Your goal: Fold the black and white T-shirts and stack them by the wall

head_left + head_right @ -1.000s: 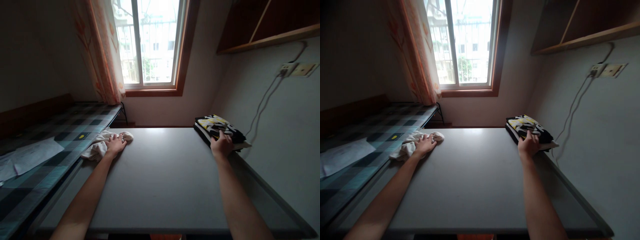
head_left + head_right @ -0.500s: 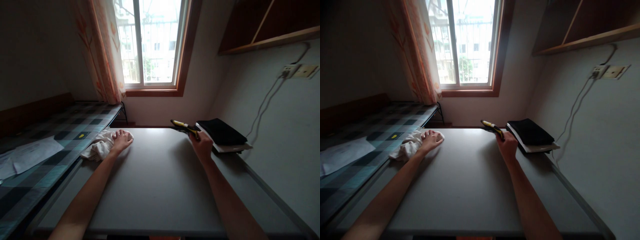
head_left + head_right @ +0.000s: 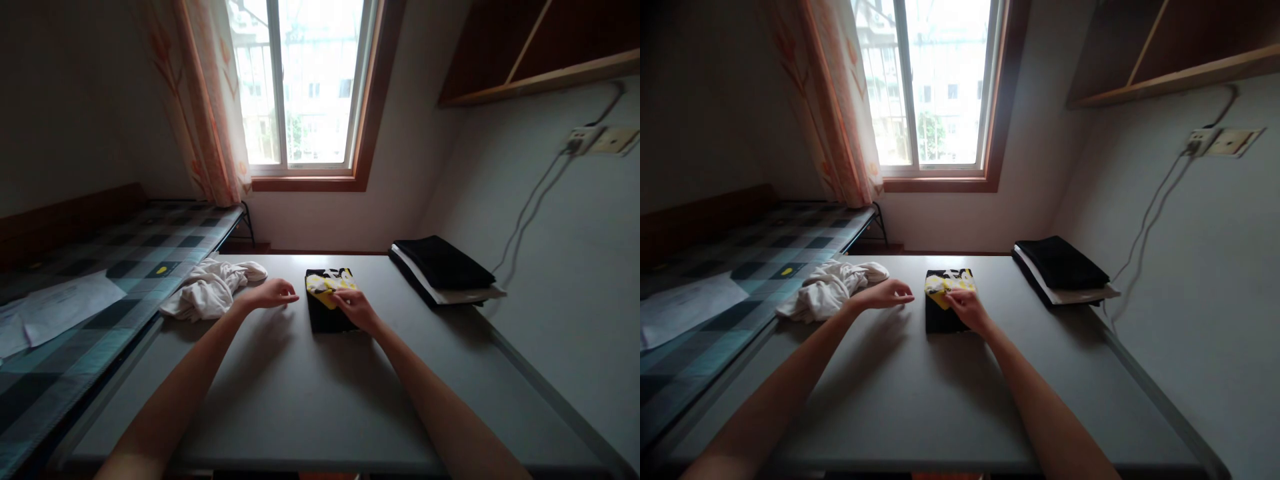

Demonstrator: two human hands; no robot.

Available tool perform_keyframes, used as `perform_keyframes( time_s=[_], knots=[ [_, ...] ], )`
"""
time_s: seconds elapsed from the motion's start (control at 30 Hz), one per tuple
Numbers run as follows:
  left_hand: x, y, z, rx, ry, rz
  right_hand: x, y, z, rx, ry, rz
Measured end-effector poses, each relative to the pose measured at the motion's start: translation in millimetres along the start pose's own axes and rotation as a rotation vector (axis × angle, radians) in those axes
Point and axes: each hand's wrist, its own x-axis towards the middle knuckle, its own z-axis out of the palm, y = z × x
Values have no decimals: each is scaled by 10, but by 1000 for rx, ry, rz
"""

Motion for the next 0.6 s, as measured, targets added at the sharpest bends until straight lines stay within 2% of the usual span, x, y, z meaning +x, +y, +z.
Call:
perform_keyframes(
  time_s=[0.1,0.13,0.2,0.27,0.33,0.37,0.4,0.47,0.53,0.6],
  knots=[
    [19,184,175,29,247,232,70,48,-198,159,500,149],
    [27,235,252,59,289,294,82,81,-291,155,676,195],
    [42,301,406,135,270,351,81,158,-495,16,967,222],
    [56,313,537,197,218,357,54,226,-686,-199,1147,182],
    [72,289,635,232,207,358,20,275,-818,-429,1220,118],
    [82,275,673,243,217,358,6,295,-853,-522,1196,87],
    [93,265,705,254,235,352,-5,317,-866,-587,1115,63],
    [112,263,756,286,274,332,-23,371,-825,-626,818,59],
    [124,285,788,344,299,325,-41,437,-725,-631,511,132],
    [126,313,794,414,308,340,-60,502,-617,-661,345,224]
  ],
)
